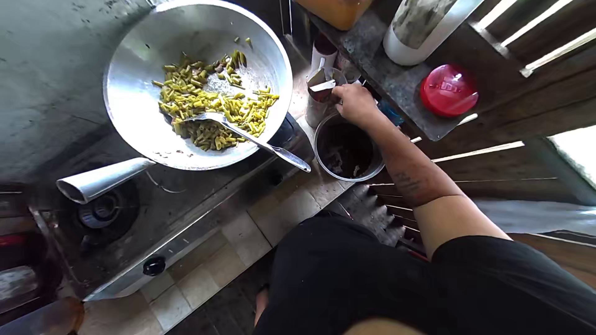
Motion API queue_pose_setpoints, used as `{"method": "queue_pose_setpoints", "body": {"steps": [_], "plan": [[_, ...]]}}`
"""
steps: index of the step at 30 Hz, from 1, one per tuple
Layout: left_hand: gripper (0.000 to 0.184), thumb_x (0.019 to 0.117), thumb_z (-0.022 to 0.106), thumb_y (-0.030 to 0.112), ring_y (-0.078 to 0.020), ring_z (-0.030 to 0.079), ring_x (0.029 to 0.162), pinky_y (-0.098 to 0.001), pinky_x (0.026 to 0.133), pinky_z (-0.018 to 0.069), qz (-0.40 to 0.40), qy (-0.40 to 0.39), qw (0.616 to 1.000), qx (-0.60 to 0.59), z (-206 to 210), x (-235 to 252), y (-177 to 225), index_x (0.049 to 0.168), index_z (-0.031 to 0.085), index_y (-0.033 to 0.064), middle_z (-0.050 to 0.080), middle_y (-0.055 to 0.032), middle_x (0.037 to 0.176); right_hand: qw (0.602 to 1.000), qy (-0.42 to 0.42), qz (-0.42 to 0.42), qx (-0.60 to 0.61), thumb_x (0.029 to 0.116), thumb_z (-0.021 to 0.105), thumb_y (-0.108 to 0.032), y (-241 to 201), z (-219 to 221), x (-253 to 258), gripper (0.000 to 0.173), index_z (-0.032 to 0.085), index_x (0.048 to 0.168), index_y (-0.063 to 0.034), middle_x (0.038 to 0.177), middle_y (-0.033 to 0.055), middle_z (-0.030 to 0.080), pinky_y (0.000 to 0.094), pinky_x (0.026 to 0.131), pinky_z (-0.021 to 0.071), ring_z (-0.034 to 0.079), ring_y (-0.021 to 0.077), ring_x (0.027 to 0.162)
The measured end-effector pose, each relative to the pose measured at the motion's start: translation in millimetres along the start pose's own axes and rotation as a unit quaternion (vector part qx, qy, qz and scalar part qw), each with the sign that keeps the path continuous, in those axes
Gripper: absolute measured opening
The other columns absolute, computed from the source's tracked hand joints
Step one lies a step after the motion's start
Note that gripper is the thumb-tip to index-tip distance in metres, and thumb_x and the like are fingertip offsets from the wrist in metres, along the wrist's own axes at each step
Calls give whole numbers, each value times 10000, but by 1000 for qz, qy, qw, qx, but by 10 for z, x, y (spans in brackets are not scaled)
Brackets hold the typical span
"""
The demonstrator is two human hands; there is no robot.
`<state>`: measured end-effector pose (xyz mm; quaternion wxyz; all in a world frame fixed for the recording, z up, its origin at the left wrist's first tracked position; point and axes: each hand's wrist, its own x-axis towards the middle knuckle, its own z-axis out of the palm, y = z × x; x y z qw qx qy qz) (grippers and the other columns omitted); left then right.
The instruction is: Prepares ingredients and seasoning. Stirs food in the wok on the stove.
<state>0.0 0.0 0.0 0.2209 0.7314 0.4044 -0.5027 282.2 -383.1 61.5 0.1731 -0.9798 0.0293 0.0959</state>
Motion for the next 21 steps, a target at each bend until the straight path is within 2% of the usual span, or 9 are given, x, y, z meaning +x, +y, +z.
{"method": "queue_pose_setpoints", "body": {"steps": [4, 6, 8, 10, 11, 13, 16, 19, 21], "plan": [[358, 1098, 438, 72, -391, 481, 1384, -445, 1151, 364, -3, -13, 999, 30, -141, -547, 374, 1389, 519, -119, 509, -306, 1468, 998, 54, 3, 14, 971, 634, -156, -26, -109, 6, 307, 697, 1249, -42, 1286, 247, 645, 634, 986, 492, 614, 434, 1228], [360, 1103, 429, 76, -402, 477, 1386, -456, 1152, 360, -5, -12, 1000, 24, -191, -690, 469, 1386, 519, -126, 508, -315, 1465, 993, 105, -8, 55, 921, 671, -102, -82, -148, 59, 369, 655, 1279, -13, 1300, 263, 607, 587, 1010, 496, 597, 431, 1232], [363, 1103, 417, 66, -408, 479, 1368, -459, 1147, 358, -9, -6, 1000, -25, -213, -740, 495, 1384, 508, -146, 501, -330, 1459, 989, 128, -16, 71, 820, 747, 7, -176, -154, 148, 594, 553, 1382, 8, 1402, 286, 517, 570, 1042, 496, 543, 461, 1294], [360, 1100, 430, 75, -406, 528, 1273, -477, 1093, 394, -15, 21, 991, -128, -72, -408, 295, 1367, 516, -151, 528, -341, 1410, 993, 96, -18, 62, 748, 810, 50, -224, -135, 301, 861, 442, 1522, -37, 1535, 276, 420, 617, 1085, 452, 438, 492, 1401], [358, 1098, 441, 84, -395, 547, 1223, -480, 1062, 415, -15, 26, 986, -164, -4, -200, 179, 1363, 521, -143, 541, -338, 1386, 996, 68, -22, 48, 741, 820, 47, -215, -104, 385, 923, 408, 1561, -60, 1566, 272, 398, 640, 1106, 428, 397, 498, 1437], [359, 1097, 441, 85, -378, 545, 1186, -474, 1041, 420, -3, 19, 979, -201, 38, 36, 73, 1368, 508, -142, 535, -336, 1378, 999, 28, -27, 20, 786, 789, 32, -194, -38, 488, 774, 503, 1501, -48, 1554, 261, 433, 640, 1125, 399, 412, 484, 1431], [307, 1069, 480, 34, -404, 589, 1105, -486, 994, 466, 75, 102, 973, -193, 243, 525, -160, 1267, 564, -185, 590, -374, 1262, 997, 66, -36, 16, 866, 646, 69, -162, 65, 379, 443, 676, 1295, -33, 1359, 256, 596, 577, 1091, 454, 559, 438, 1298], [331, 1079, 461, 33, -383, 561, 1161, -471, 1032, 438, 78, 58, 977, -191, 160, 663, -175, 1334, 523, -168, 551, -356, 1340, 984, 142, -80, 65, 935, 570, 55, -39, 203, 111, 333, 723, 1225, -3, 1231, 256, 674, 538, 1045, 496, 637, 418, 1198], [336, 1077, 469, 42, -403, 560, 1204, -493, 1052, 434, 62, 53, 973, -214, 198, 813, -248, 1342, 528, -157, 550, -353, 1356, 976, 165, -113, 87, 970, 538, 14, 66, 310, -6, 338, 713, 1259, 1, 1242, 239, 684, 511, 1038, 514, 658, 392, 1183]]}}
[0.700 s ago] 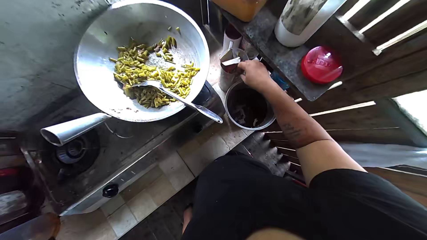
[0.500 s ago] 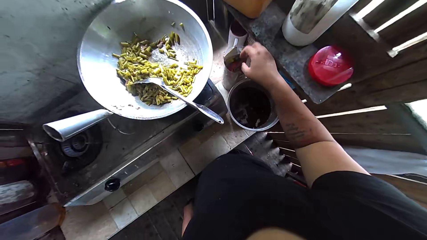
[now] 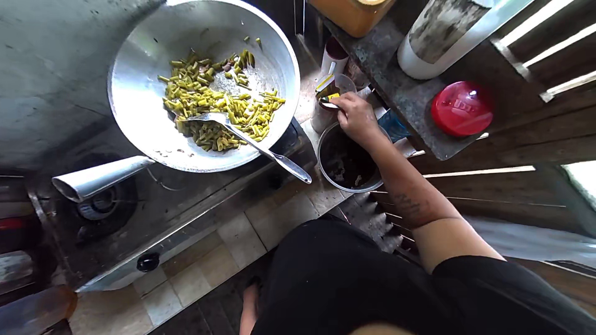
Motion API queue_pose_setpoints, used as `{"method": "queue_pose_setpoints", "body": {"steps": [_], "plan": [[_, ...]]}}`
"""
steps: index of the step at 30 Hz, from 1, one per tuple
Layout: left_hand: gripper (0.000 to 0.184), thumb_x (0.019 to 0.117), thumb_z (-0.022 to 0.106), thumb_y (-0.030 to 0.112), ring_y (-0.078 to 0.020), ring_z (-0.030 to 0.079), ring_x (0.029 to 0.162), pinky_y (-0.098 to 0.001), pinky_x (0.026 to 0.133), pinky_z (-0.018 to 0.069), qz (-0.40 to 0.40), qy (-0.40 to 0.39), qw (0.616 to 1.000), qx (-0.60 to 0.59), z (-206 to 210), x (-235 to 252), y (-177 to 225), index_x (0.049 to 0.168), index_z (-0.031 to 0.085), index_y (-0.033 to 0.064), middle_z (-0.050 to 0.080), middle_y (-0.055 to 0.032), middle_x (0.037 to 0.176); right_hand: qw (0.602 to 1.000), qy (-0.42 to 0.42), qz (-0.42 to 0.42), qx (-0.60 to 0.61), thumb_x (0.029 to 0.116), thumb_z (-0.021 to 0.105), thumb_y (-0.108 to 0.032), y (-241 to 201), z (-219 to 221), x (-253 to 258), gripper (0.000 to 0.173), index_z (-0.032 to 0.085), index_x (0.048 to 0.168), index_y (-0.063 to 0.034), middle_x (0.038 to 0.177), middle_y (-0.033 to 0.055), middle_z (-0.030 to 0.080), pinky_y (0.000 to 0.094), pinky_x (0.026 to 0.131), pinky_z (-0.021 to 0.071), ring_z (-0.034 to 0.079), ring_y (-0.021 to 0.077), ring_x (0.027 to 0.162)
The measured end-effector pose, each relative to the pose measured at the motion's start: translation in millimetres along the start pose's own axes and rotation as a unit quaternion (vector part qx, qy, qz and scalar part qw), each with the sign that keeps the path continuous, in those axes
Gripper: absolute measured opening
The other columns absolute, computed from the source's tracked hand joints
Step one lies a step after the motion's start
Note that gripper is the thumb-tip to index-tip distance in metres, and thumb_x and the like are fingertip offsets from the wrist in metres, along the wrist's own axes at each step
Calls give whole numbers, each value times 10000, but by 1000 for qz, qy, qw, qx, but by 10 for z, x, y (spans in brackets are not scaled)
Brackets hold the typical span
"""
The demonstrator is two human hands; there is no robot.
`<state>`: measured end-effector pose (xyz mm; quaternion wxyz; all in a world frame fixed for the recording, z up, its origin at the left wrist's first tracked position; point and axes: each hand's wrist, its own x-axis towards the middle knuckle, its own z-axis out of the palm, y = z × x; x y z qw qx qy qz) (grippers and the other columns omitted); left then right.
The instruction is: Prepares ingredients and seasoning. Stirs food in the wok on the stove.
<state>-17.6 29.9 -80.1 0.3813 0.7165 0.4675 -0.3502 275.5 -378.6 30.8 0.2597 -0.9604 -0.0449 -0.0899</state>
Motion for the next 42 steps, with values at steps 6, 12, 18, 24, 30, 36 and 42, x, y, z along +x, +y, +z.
{"method": "queue_pose_setpoints", "body": {"steps": [6, 12, 18, 24, 30, 36, 42], "plan": [[323, 1077, 474, 41, -410, 555, 1211, -489, 1060, 428, -13, -1, 999, 38, 53, 281, -218, 1313, 546, -167, 561, -360, 1337, 997, -8, -71, -39, 969, 682, -208, 119, 132, -170, 381, 685, 1258, 40, 1273, 237, 673, 521, 1146, 429, 624, 396, 1250], [350, 1098, 429, 76, -393, 544, 1213, -489, 1052, 417, -41, -21, 999, 23, -50, -529, 423, 1349, 528, -147, 544, -342, 1372, 997, 36, -53, -47, 914, 636, 85, 109, 260, -73, 438, 607, 1349, 39, 1205, 270, 684, 521, 1099, 476, 636, 455, 1209], [336, 1098, 409, 46, -333, 550, 1122, -422, 1016, 425, -46, -22, 997, 49, -99, -1001, 888, 1339, 519, -159, 547, -338, 1348, 983, 62, -170, -40, 928, 571, 118, 140, 344, -86, 403, 763, 1219, -84, 989, 206, 716, 516, 953, 539, 680, 409, 987], [341, 1092, 427, 44, -406, 532, 1251, -467, 1086, 398, -27, -29, 997, 72, -110, -837, 785, 1343, 524, -166, 533, -353, 1388, 955, 81, -276, -77, 917, 635, 77, 149, 511, -246, 247, 790, 1041, -69, 846, 166, 685, 471, 844, 545, 663, 364, 832], [352, 1090, 438, 45, -433, 517, 1297, -494, 1116, 380, -31, -43, 994, 91, -119, -576, 638, 1369, 510, -158, 529, -353, 1404, 956, 65, -273, -85, 908, 646, 76, 182, 511, -244, 232, 790, 1023, -66, 832, 160, 679, 495, 856, 546, 672, 362, 816], [356, 1091, 441, 47, -433, 512, 1314, -501, 1124, 374, -36, -51, 994, 85, -113, -523, 652, 1386, 506, -140, 520, -344, 1424, 973, 20, -227, -27, 897, 651, 80, 110, 416, -218, 230, 752, 1073, -27, 896, 192, 701, 489, 860, 574, 698, 387, 899], [362, 1103, 390, 41, -409, 510, 1298, -456, 1116, 373, -21, -51, 993, 102, -177, -875, 1032, 1388, 486, -161, 506, -348, 1432, 982, -165, -77, -45, 817, 735, 86, -137, 154, 103, 958, 291, 1641, -118, 1183, 289, 616, 569, 1027, 487, 620, 472, 1129]]}}
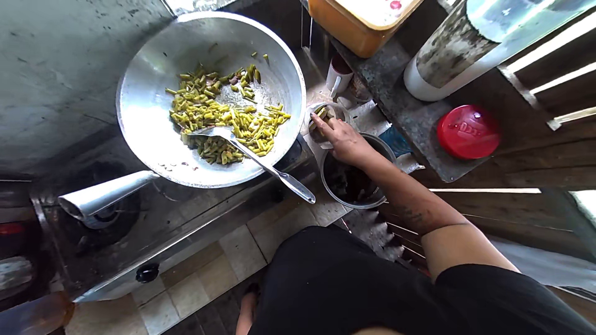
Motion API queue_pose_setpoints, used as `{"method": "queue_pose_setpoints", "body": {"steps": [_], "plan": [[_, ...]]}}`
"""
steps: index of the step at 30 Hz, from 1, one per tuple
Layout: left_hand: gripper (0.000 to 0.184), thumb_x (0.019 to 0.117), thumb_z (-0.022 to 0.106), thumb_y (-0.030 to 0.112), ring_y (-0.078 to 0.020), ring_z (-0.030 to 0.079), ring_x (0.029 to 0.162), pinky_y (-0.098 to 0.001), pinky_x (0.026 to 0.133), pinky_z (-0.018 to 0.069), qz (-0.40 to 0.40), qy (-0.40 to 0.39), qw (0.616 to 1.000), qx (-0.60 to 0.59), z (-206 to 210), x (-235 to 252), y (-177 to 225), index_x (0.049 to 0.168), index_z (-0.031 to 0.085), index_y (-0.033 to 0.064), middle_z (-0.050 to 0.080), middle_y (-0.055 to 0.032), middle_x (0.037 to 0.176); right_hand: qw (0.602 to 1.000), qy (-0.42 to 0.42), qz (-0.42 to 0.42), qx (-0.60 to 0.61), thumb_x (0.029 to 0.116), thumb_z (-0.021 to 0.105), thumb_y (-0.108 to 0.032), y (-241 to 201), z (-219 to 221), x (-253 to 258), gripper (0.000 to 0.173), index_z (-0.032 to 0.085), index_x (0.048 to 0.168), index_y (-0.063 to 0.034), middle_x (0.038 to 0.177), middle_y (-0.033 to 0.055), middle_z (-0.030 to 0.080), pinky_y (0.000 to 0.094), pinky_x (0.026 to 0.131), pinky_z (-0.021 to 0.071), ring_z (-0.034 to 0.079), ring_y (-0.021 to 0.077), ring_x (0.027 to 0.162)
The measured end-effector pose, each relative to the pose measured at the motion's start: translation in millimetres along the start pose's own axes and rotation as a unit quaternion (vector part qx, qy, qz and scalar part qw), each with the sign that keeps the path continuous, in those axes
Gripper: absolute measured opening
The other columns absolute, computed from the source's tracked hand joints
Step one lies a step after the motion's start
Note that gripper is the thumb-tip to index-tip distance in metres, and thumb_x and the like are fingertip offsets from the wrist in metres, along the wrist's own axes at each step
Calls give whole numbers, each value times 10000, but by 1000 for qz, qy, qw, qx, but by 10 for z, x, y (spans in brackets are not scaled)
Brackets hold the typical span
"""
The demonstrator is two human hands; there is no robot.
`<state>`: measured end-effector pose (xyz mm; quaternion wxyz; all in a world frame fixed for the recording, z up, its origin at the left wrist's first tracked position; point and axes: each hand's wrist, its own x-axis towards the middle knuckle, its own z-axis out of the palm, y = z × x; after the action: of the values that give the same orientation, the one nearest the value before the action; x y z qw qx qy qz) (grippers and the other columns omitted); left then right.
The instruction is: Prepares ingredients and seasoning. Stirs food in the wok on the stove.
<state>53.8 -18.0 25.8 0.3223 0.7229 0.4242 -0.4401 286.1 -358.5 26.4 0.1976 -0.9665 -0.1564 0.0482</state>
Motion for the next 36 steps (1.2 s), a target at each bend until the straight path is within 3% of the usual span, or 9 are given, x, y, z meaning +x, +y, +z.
{"method": "queue_pose_setpoints", "body": {"steps": [6, 14, 18, 24, 28, 29, 31, 33, 36], "plan": [[361, 1098, 432, 68, -419, 517, 1290, -490, 1099, 390, -8, 21, 998, -67, 96, 416, -369, 1382, 512, -139, 521, -338, 1421, 997, 33, 48, -55, 877, 688, 75, 13, -77, 109, 621, 496, 1466, 45, 1249, 307, 620, 564, 1023, 507, 624, 478, 1187], [347, 1090, 420, 29, -407, 519, 1316, -447, 1133, 374, 15, -13, 997, 75, 26, -15, -127, 1360, 519, -166, 532, -338, 1418, 990, 120, -26, -71, 855, 711, 56, 129, 44, 57, 281, 688, 1135, 62, 1019, 282, 653, 575, 883, 549, 670, 468, 992], [344, 1087, 437, 43, -404, 527, 1319, -459, 1131, 385, 27, -17, 995, 97, 34, 13, -218, 1346, 539, -159, 548, -326, 1409, 978, 176, -58, -92, 904, 665, 30, 175, 161, 32, 271, 724, 1167, 2, 995, 261, 663, 565, 847, 550, 676, 447, 966], [355, 1085, 425, 11, -428, 471, 1370, -448, 1162, 335, 24, -7, 996, 87, 26, -59, -90, 1383, 491, -172, 498, -346, 1453, 986, 148, -20, -68, 950, 600, 24, 259, 110, 183, 389, 719, 1287, -129, 1120, 260, 660, 568, 990, 505, 632, 454, 1117], [383, 1092, 404, 14, -400, 420, 1429, -420, 1193, 300, 40, -19, 992, 115, -42, -214, 7, 1428, 440, -164, 448, -324, 1512, 992, 122, 17, -29, 947, 591, 40, 270, -5, 469, 420, 719, 1303, -142, 1218, 262, 637, 556, 1075, 468, 581, 448, 1224], [385, 1096, 389, 24, -392, 427, 1424, -405, 1195, 304, 62, 1, 992, 110, -3, -128, -100, 1424, 431, -175, 452, -331, 1503, 992, 118, 22, -35, 952, 585, 40, 256, -1, 532, 421, 718, 1308, -142, 1239, 256, 639, 548, 1093, 458, 577, 440, 1247], [341, 1073, 445, 25, -449, 564, 1238, -429, 1101, 412, 180, 174, 968, -16, 368, 444, -659, 1280, 527, -233, 568, -413, 1294, 990, 121, 33, -60, 936, 573, 57, 197, 11, 625, 449, 713, 1316, -137, 1262, 248, 642, 537, 1105, 446, 578, 428, 1256], [413, 1104, 407, 77, -395, 448, 1405, -438, 1178, 339, 105, 91, 990, -26, 369, 929, -944, 1438, 415, -166, 456, -350, 1481, 986, 137, 57, -78, 934, 552, 69, 121, 65, 680, 472, 700, 1334, -133, 1303, 251, 632, 538, 1107, 440, 571, 432, 1273], [430, 1106, 431, 109, -378, 406, 1452, -456, 1201, 307, 40, 64, 997, -36, 499, 1471, -1216, 1469, 410, -120, 428, -308, 1531, 978, 166, 83, -99, 945, 525, 84, 33, 131, 749, 472, 680, 1353, -94, 1325, 252, 626, 520, 1097, 459, 575, 430, 1275]]}}
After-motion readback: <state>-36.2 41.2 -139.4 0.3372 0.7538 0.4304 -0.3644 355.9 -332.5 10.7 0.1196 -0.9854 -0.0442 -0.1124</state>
